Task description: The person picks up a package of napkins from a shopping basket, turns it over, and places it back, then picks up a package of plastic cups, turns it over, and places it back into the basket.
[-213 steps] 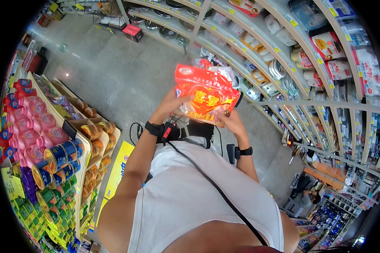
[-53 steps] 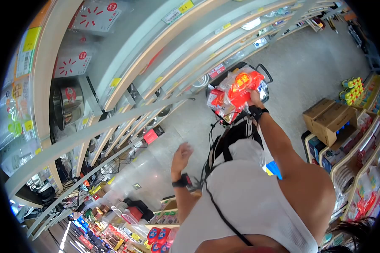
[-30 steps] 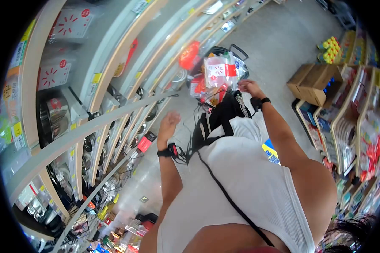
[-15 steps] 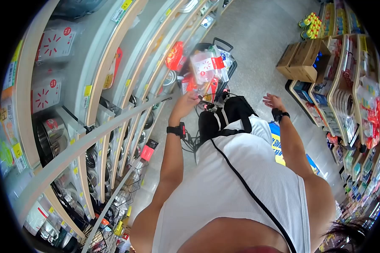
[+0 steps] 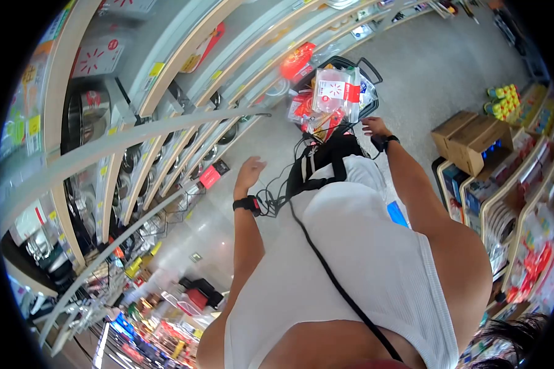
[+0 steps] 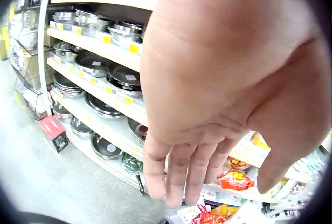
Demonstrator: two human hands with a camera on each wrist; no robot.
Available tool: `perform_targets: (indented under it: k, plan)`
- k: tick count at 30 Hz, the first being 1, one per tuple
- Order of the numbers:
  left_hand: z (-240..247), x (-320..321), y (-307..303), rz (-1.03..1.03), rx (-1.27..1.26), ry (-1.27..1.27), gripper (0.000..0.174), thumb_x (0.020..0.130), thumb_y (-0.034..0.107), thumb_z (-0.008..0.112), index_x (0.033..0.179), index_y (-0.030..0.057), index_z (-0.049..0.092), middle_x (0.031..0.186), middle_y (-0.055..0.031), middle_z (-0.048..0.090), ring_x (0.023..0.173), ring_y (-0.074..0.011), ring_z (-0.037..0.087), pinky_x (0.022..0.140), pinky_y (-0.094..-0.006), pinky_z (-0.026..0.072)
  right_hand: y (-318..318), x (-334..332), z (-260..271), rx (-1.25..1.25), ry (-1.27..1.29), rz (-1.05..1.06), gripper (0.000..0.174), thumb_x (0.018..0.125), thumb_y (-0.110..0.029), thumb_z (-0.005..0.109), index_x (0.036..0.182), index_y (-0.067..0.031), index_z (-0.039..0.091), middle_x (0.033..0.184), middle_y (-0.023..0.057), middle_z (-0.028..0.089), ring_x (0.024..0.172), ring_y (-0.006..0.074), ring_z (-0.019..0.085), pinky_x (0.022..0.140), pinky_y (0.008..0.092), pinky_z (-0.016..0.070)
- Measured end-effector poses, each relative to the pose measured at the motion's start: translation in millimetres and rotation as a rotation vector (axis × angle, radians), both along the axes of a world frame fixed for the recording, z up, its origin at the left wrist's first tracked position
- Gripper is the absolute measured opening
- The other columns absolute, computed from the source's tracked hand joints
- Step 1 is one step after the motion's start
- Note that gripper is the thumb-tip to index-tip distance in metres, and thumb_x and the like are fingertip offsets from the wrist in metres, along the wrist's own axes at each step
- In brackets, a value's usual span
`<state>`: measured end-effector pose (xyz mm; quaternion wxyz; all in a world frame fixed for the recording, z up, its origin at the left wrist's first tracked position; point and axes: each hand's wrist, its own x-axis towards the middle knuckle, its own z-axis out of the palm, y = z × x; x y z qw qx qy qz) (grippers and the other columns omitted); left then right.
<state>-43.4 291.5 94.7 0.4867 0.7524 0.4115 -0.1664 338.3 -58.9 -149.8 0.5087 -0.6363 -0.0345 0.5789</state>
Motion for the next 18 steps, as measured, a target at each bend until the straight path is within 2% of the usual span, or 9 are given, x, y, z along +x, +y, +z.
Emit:
perform_targets:
  k: [1,4,6,8,10,11,14,16,18]
  plan:
    - [-5,-8,-6,0.048,0.004,-0.014,0.047,0.087,0.028,0.067,0.119,-0.0027,0.055,0.099,-0.0170,0.068,0.089,-0.0236,0.066,0.077,-0.0328,0.0504,32,-7,43,-0.334,-0.013,-0.131,0.041,0.081,-0.026,0.072,0.113,-0.0014,0.064,0.097,0.0084,0.068,0.073,0.0187,0.063,0.063,0.0370,0.0516]
    - [6,-20,-30,0.178,-0.008,-0.067,0.046,0.087,0.028,0.067,0.120,-0.0026,0.055,0.097,-0.0144,0.068,0.086,-0.0198,0.065,0.072,-0.0306,0.0499,43,-11,2,-0.324,-0.302,0.060,0.036,0.078,-0.033,0.073,0.095,-0.0010,0.071,0.081,0.0087,0.069,0.074,0.0178,0.062,0.066,0.0357,0.0507]
    - [19,-25,-42,0.317,-0.084,-0.091,0.045,0.086,0.025,0.067,0.120,-0.0019,0.055,0.096,-0.0124,0.068,0.083,-0.0171,0.064,0.068,-0.0290,0.0489,48,-16,-15,-0.285,-0.317,0.115,0.037,0.078,-0.033,0.073,0.094,-0.0003,0.071,0.084,0.0098,0.070,0.076,0.0186,0.064,0.068,0.0349,0.0509]
    - [29,-35,-45,0.320,-0.108,0.001,0.041,0.090,0.022,0.062,0.125,0.0028,0.054,0.105,-0.0099,0.066,0.093,-0.0171,0.063,0.078,-0.0300,0.0482,51,-23,-46,-0.241,-0.331,0.173,0.037,0.078,-0.034,0.073,0.093,0.0003,0.071,0.087,0.0108,0.070,0.078,0.0193,0.065,0.069,0.0342,0.0511]
    - [28,-46,-49,0.339,-0.141,0.023,0.042,0.090,0.023,0.062,0.125,0.0025,0.053,0.104,-0.0093,0.066,0.092,-0.0172,0.063,0.077,-0.0298,0.0481,48,-24,-74,-0.107,-0.515,0.513,0.039,0.079,-0.033,0.071,0.095,0.0018,0.070,0.092,0.0140,0.071,0.080,0.0213,0.067,0.071,0.0346,0.0519]
    - [28,-50,-50,0.328,-0.134,0.042,0.042,0.090,0.024,0.062,0.125,0.0026,0.053,0.104,-0.0090,0.066,0.092,-0.0172,0.063,0.077,-0.0296,0.0479,47,-23,-107,-0.113,-0.768,0.899,0.034,0.096,-0.033,0.045,0.121,-0.0173,0.061,0.094,0.0169,0.069,0.092,0.0352,0.066,0.080,0.0434,0.0517]
    - [32,-45,-52,0.336,-0.061,-0.029,0.041,0.087,0.022,0.064,0.120,-0.0013,0.056,0.094,-0.0113,0.068,0.079,-0.0155,0.063,0.067,-0.0280,0.0491,56,-28,-110,-0.214,-0.646,0.738,0.038,0.096,-0.040,0.043,0.117,-0.0152,0.063,0.093,0.0175,0.069,0.090,0.0357,0.066,0.081,0.0432,0.0514]
    - [29,-37,-49,0.339,-0.081,-0.053,0.040,0.088,0.022,0.064,0.119,-0.0013,0.056,0.094,-0.0116,0.068,0.080,-0.0157,0.063,0.068,-0.0281,0.0494,69,-17,-43,-0.309,-0.598,0.759,0.042,0.093,-0.044,0.050,0.112,-0.0102,0.065,0.088,0.0177,0.068,0.084,0.0308,0.067,0.080,0.0421,0.0517]
    - [26,-24,-46,0.308,-0.078,-0.020,0.041,0.088,0.023,0.065,0.119,-0.0012,0.056,0.094,-0.0119,0.068,0.081,-0.0161,0.063,0.068,-0.0281,0.0492,70,-7,-2,-0.365,-0.378,0.497,0.047,0.079,-0.040,0.070,0.103,0.0008,0.068,0.097,0.0143,0.070,0.085,0.0251,0.067,0.074,0.0361,0.0547]
